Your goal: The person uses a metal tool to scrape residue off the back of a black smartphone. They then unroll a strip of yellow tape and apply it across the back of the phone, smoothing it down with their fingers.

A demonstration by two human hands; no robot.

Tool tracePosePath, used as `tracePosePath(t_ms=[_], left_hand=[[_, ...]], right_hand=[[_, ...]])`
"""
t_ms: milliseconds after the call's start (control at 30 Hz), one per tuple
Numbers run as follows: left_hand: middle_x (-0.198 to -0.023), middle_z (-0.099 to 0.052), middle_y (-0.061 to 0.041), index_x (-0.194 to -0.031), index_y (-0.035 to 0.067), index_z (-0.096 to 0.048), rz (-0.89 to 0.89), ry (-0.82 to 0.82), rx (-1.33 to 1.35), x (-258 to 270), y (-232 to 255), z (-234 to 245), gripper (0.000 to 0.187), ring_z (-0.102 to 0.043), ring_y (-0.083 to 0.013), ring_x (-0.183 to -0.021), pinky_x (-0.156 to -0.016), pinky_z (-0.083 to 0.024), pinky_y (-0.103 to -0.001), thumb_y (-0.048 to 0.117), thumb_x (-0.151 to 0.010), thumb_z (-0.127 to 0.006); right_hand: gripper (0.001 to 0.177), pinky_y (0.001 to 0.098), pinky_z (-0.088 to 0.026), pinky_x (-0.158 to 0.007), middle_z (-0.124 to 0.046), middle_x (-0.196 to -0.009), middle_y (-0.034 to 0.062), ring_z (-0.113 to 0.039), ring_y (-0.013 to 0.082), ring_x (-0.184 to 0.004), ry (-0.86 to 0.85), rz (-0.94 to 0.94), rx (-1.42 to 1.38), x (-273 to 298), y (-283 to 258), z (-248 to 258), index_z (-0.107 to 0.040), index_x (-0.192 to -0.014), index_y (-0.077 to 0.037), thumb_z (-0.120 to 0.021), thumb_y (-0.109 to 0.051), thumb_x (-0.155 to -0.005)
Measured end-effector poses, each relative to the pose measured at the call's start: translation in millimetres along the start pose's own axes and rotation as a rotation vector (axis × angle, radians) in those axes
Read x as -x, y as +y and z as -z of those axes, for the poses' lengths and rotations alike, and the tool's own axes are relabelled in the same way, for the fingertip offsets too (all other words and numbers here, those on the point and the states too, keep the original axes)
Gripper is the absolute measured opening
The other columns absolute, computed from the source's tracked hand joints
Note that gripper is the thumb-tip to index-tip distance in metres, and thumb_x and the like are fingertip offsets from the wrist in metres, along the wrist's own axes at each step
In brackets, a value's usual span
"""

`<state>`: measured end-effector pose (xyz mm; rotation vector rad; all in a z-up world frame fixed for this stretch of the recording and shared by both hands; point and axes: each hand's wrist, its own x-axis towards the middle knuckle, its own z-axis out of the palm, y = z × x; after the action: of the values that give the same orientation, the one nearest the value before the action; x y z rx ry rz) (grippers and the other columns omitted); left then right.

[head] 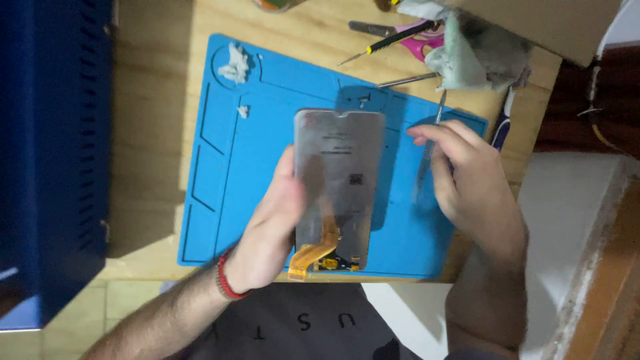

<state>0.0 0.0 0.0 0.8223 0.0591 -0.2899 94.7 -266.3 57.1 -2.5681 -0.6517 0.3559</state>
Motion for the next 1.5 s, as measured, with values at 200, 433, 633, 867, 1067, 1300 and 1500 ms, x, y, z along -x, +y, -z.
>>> tracePosePath(t_ms=[200,433,633,867,1067,1300,1500], left_hand=[[-0.179,-0.031,-0.004,-0.178,0.018,0.000,0.179,-0.245,0.084,23.6,30.2,17.3,0.124,-0.046,-0.0256,-0.160,-0.121,-0.056,-0.052,0.089,-0.097,-0.061],[-0.117,-0.074,-0.007,-0.157,0.007,-0.040,0.099,-0.072,-0.373,50.4,36.7,2.7,0.085,-0.078,-0.0142,-0.096,-0.089,-0.070,-0.033,0.003,-0.089,-0.089],[-0.094,-0.083,-0.002,-0.107,0.011,-0.069,-0.185,0.026,-1.135,69.5,67.5,-14.3,0.023,-0.084,-0.0247,-0.076,-0.068,-0.059,-0.034,0.033,-0.108,-0.063],[-0.137,-0.079,-0.005,-0.137,0.014,-0.079,-0.967,-0.083,-1.938,43.3,57.9,-31.9,0.041,-0.077,-0.0282,-0.108,-0.081,-0.057,-0.033,0.016,-0.117,-0.044],[-0.133,-0.078,-0.017,-0.134,0.003,-0.077,-0.937,-0.111,-2.009,12.9,-8.1,-13.0,0.032,-0.063,-0.0260,-0.096,-0.071,-0.048,-0.038,0.009,-0.107,-0.060],[-0.147,-0.067,-0.018,-0.147,0.009,-0.064,-0.679,-0.062,-1.987,0.8,-0.7,-2.8,0.095,-0.061,-0.0376,-0.136,-0.116,-0.049,-0.052,0.064,-0.074,-0.089],[-0.118,-0.078,-0.019,-0.129,0.003,-0.073,-0.941,0.007,-2.006,3.2,3.1,-6.1,0.033,-0.074,-0.0360,-0.107,-0.089,-0.061,-0.047,0.013,-0.107,-0.050]], right_hand=[[0.024,0.0429,-0.047,-0.104,-0.062,-0.125,0.0201,-0.064,0.0352,-0.117,0.074,-0.030,0.000,0.0,-3.1,8.9,-0.073,-0.131,0.002,-0.058,-0.009,-0.114],[0.008,0.0376,-0.054,-0.081,-0.068,-0.107,0.0174,-0.064,0.0274,-0.098,0.362,-0.031,-0.035,6.8,-21.1,3.0,-0.078,-0.121,0.006,-0.074,0.005,-0.115],[0.059,0.0329,-0.062,-0.093,-0.079,-0.132,0.0113,-0.078,0.0212,-0.118,0.002,0.009,-0.458,20.9,-37.6,3.1,-0.066,-0.145,-0.006,-0.085,-0.018,-0.091],[0.031,0.0527,-0.049,-0.114,-0.071,-0.138,0.0113,-0.063,0.0370,-0.132,0.029,0.229,0.181,46.8,-3.7,-0.7,-0.078,-0.123,-0.009,-0.054,-0.001,-0.105],[0.029,0.0518,-0.054,-0.111,-0.076,-0.124,0.0093,-0.069,0.0354,-0.127,0.102,0.199,0.314,69.2,25.4,-12.9,-0.080,-0.107,-0.011,-0.062,0.007,-0.093],[0.039,0.0495,-0.047,-0.127,-0.069,-0.150,0.0090,-0.062,0.0363,-0.144,0.054,0.282,0.257,45.7,11.2,-22.5,-0.074,-0.135,-0.013,-0.052,0.004,-0.109],[0.007,0.0408,-0.059,-0.091,-0.080,-0.107,0.0151,-0.074,0.0293,-0.094,0.296,0.262,0.292,38.1,9.7,-2.4,-0.076,-0.105,-0.002,-0.083,0.000,-0.106]])
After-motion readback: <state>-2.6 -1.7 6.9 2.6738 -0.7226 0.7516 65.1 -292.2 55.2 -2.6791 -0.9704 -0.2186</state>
